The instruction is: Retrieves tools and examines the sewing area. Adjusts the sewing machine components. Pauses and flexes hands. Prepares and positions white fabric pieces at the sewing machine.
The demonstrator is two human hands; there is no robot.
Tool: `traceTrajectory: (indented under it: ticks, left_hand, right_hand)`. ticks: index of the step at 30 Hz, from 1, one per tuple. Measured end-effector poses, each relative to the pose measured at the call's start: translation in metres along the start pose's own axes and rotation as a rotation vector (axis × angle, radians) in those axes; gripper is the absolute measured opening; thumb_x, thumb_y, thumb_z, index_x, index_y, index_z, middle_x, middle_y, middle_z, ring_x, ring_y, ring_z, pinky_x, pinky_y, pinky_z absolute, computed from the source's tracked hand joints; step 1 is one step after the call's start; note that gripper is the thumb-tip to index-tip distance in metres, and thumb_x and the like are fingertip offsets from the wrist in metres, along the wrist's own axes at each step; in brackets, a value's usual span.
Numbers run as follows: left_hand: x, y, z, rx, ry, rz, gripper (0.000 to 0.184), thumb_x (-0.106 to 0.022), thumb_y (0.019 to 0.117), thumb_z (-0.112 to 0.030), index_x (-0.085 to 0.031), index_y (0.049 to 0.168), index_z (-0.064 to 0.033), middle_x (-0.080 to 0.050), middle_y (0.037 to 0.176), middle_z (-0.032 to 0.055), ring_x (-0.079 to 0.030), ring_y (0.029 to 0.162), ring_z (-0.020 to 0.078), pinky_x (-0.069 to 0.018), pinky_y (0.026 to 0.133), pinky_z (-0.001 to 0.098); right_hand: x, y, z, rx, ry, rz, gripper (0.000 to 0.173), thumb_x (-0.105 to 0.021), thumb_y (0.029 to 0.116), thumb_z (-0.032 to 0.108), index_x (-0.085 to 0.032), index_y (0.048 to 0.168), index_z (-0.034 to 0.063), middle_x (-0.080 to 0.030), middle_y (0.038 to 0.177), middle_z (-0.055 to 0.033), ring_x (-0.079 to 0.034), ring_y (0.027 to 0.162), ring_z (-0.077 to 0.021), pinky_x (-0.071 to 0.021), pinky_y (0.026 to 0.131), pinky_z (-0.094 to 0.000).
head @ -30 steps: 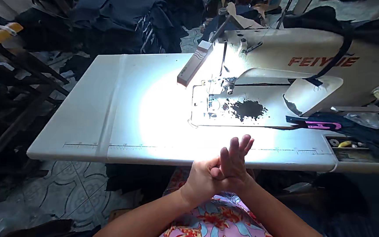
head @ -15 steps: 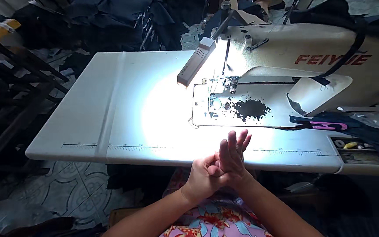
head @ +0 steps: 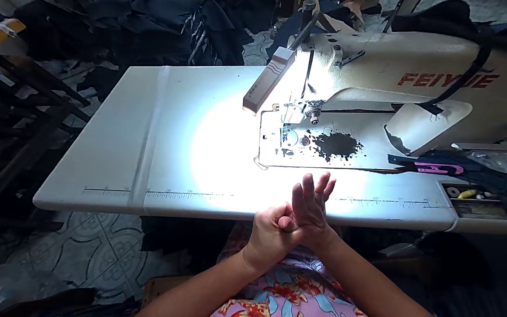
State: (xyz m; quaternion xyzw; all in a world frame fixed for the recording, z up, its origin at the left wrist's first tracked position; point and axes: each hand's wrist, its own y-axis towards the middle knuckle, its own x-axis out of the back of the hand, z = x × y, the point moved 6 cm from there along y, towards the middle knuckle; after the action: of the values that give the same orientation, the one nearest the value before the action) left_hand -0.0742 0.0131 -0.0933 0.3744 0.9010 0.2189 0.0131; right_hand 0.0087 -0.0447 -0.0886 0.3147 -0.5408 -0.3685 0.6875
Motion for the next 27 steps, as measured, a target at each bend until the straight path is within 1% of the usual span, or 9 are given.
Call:
traceTrajectory:
  ticks: [6,10,12,13,15,18,20,23,27]
  left_hand:
    - [-0.001,0.003,-0.003,0.068,0.092,0.089,0.045,-0.086,0.0733,-0.024,-0.065,0.100,0.0053,-0.068,0.082,0.0026,-0.063,0.076,-0.0038,-0.0529,0.074,0.0130]
    - [0.006,0.026,-0.005,0.060,0.072,0.339,0.034,-0.079,0.0835,-0.031,-0.062,0.077,-0.0033,-0.050,0.064,-0.0106,-0.045,0.060,-0.0100,-0.0373,0.057,0.0095]
    - [0.023,0.056,0.000,0.029,0.135,0.304,0.032,-0.072,0.0899,-0.024,-0.058,0.068,-0.0059,-0.044,0.058,-0.0109,-0.040,0.053,-0.0082,-0.0323,0.051,0.0116]
    - [0.033,0.077,0.008,0.007,0.239,0.266,0.029,-0.071,0.0913,-0.021,-0.059,0.070,-0.0060,-0.048,0.058,-0.0068,-0.043,0.053,-0.0032,-0.0362,0.051,0.0153]
    - [0.046,0.118,0.030,0.034,0.505,0.227,0.021,-0.073,0.0930,-0.022,-0.070,0.092,-0.0006,-0.066,0.079,0.0083,-0.063,0.070,0.0148,-0.0534,0.066,0.0337]
    - [0.044,0.163,0.066,0.124,0.688,0.324,0.051,-0.077,0.0917,-0.032,-0.066,0.130,0.0000,-0.068,0.122,0.0220,-0.065,0.114,0.0349,-0.0495,0.100,0.0550]
    - [0.036,0.180,0.076,0.067,0.730,0.351,0.043,-0.080,0.0877,-0.031,-0.071,0.118,-0.0009,-0.069,0.114,0.0206,-0.064,0.111,0.0350,-0.0489,0.097,0.0554]
    - [0.027,0.191,0.074,0.044,0.743,0.392,0.020,-0.073,0.0932,-0.018,-0.070,0.086,-0.0003,-0.065,0.086,0.0141,-0.062,0.088,0.0280,-0.0476,0.081,0.0492]
    - [0.023,0.199,0.074,-0.169,0.784,0.510,0.020,-0.056,0.1021,-0.009,-0.065,0.094,0.0071,-0.063,0.084,0.0197,-0.064,0.083,0.0330,-0.0507,0.078,0.0480]
  right_hand:
    - [-0.002,-0.003,0.002,-0.042,0.084,0.029,0.064,-0.020,0.1096,0.057,-0.024,0.163,0.0208,-0.013,0.173,0.0091,0.012,0.159,-0.0112,0.0189,0.123,-0.0465]
    - [0.007,-0.003,-0.011,-0.051,-0.023,0.100,0.059,-0.022,0.1090,0.052,-0.033,0.158,0.0212,-0.027,0.170,0.0056,-0.002,0.160,-0.0186,0.0092,0.124,-0.0503]
    - [0.018,0.001,-0.033,-0.147,-0.075,0.166,0.068,-0.017,0.1079,0.059,-0.041,0.158,0.0185,-0.035,0.167,-0.0037,-0.012,0.160,-0.0320,-0.0009,0.122,-0.0632]
    - [0.023,0.005,-0.045,-0.195,-0.095,0.191,0.071,-0.019,0.1078,0.059,-0.043,0.157,0.0148,-0.035,0.167,-0.0105,-0.015,0.158,-0.0392,-0.0046,0.120,-0.0698]
    - [0.027,0.004,-0.066,-0.298,-0.134,0.235,0.068,-0.026,0.1083,0.054,-0.043,0.157,0.0096,-0.030,0.167,-0.0172,-0.017,0.157,-0.0433,-0.0083,0.120,-0.0730]
    - [0.018,-0.004,-0.079,-0.407,-0.172,0.349,0.066,-0.031,0.1067,0.047,-0.041,0.158,0.0069,-0.029,0.167,-0.0192,-0.019,0.157,-0.0408,-0.0093,0.123,-0.0691]
    - [0.013,-0.004,-0.076,-0.386,-0.216,0.397,0.065,-0.032,0.1067,0.048,-0.042,0.158,0.0096,-0.032,0.166,-0.0183,-0.022,0.156,-0.0402,-0.0106,0.122,-0.0687]
    - [0.008,-0.005,-0.075,-0.401,-0.217,0.440,0.064,-0.031,0.1065,0.051,-0.038,0.161,0.0174,-0.031,0.168,-0.0137,-0.021,0.157,-0.0359,-0.0096,0.123,-0.0672]
    - [0.010,-0.005,-0.076,-0.447,-0.209,0.471,0.065,-0.033,0.1059,0.051,-0.038,0.161,0.0160,-0.031,0.168,-0.0125,-0.022,0.157,-0.0349,-0.0115,0.123,-0.0668]
